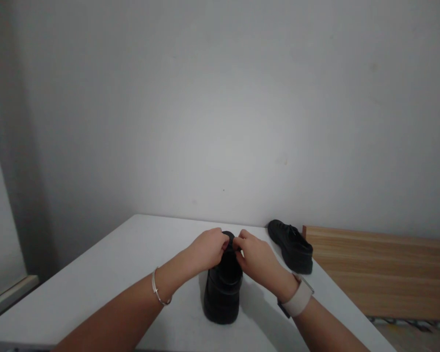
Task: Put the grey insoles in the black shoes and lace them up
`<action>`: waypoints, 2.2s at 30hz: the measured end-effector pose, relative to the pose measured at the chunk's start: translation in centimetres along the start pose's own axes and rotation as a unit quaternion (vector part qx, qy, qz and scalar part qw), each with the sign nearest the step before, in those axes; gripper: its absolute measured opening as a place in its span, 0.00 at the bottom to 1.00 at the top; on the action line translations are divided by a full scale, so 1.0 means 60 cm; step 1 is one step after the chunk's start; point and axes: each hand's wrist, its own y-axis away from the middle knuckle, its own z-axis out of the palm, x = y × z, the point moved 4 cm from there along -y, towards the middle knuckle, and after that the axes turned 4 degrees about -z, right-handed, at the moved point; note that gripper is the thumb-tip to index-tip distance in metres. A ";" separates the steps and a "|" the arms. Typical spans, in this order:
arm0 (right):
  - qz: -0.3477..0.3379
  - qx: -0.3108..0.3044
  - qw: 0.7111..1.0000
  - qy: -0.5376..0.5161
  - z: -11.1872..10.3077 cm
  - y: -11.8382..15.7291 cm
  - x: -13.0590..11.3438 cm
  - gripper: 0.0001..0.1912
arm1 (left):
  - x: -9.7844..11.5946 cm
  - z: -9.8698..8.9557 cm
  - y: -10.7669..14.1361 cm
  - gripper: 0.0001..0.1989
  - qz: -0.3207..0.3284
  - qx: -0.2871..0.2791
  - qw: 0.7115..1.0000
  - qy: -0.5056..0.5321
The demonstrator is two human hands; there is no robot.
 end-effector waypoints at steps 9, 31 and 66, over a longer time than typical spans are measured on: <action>0.057 0.212 0.845 -0.488 0.005 -0.040 0.052 0.07 | -0.009 -0.011 -0.027 0.05 -0.037 0.068 0.908 0.412; 0.064 0.117 0.808 -0.575 0.033 -0.055 0.073 0.17 | -0.005 0.003 -0.023 0.09 0.101 0.003 0.961 0.259; 0.106 0.228 0.830 -0.497 0.036 -0.025 0.115 0.15 | -0.054 0.044 -0.008 0.11 -0.076 0.034 0.870 0.485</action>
